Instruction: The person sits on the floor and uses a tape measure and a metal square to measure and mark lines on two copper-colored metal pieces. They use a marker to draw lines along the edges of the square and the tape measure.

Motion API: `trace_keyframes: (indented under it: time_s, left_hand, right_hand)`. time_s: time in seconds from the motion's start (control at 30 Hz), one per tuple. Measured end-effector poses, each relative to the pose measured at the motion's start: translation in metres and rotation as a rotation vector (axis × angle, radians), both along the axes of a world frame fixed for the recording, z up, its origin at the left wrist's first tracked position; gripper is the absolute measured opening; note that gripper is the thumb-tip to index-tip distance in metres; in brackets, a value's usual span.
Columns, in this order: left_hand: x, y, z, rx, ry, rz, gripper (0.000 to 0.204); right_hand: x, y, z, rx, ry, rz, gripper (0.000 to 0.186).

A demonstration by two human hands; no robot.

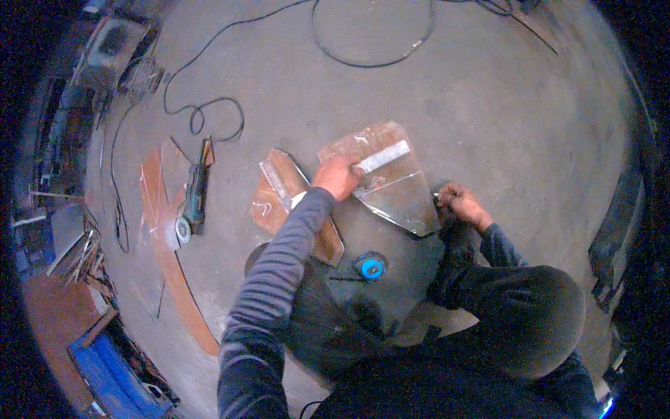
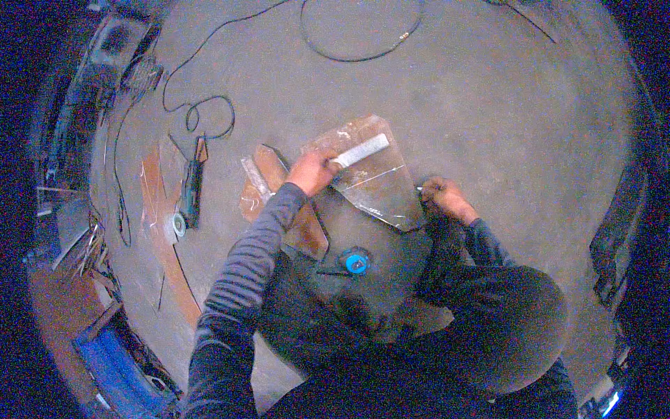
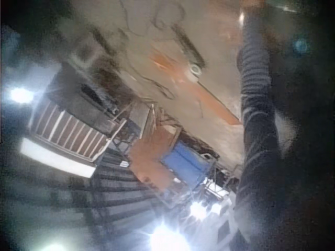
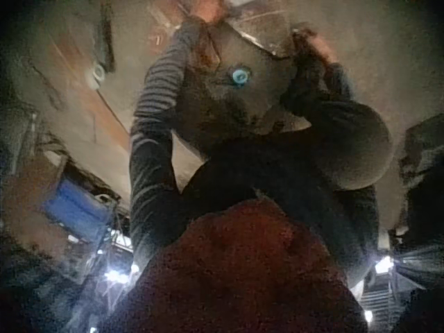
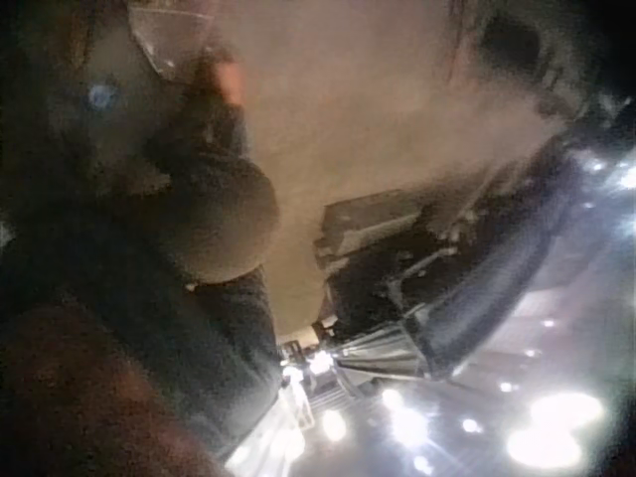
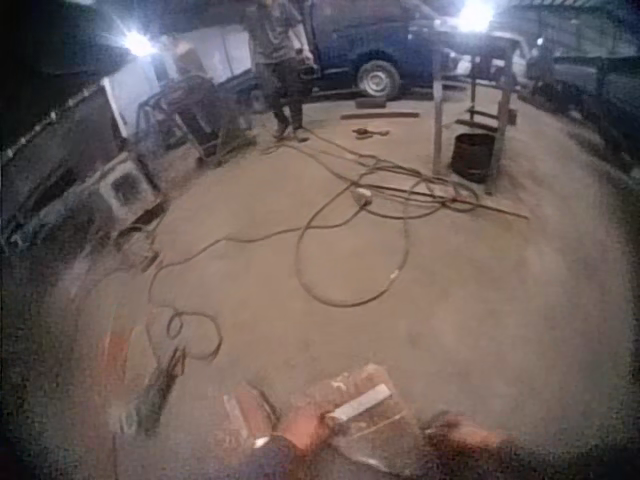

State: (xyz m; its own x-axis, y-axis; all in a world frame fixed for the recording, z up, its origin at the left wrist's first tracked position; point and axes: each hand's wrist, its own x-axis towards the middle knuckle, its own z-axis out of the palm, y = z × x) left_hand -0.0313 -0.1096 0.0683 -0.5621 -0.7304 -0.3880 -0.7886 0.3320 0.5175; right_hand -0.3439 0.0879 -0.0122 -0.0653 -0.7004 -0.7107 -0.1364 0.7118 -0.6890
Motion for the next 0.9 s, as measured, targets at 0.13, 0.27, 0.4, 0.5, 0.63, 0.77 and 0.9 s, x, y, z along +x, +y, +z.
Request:
trace_keyframes:
  time_s: [0.13,0.27,0.4,0.5,0.63,0.77,0.9]
  left_hand:
    - [-0.04,0.021,-0.028,0.108,-0.005,-0.019,0.031]
    - [-0.039,0.031,-0.063,0.062,-0.014,-0.003,0.033]
    - [-0.044,0.031,-0.068,0.04,-0.083,-0.008,0.034]
    - [-0.045,0.032,-0.071,0.028,-0.093,-0.027,0.034]
    - [-0.044,0.032,-0.071,0.011,-0.08,-0.032,0.035]
    - [-0.047,0.035,-0.062,0.035,-0.091,-0.012,0.035]
    - [-0.047,0.033,-0.062,0.039,-0.106,-0.017,0.035]
  right_hand:
    - [-0.006,0.006,-0.025,-0.068,0.143,0.04,0.026]
    - [-0.002,0.01,-0.05,-0.112,0.065,-0.028,0.025]
    - [0.005,0.014,-0.058,-0.201,0.043,-0.094,0.019]
    - [0.007,0.012,-0.061,-0.195,0.055,-0.101,0.018]
    - [0.009,0.01,-0.064,-0.108,0.063,-0.11,0.026]
    - [0.011,0.008,-0.059,-0.12,0.082,-0.116,0.025]
    - [0.01,0.006,-0.058,-0.139,0.041,-0.121,0.024]
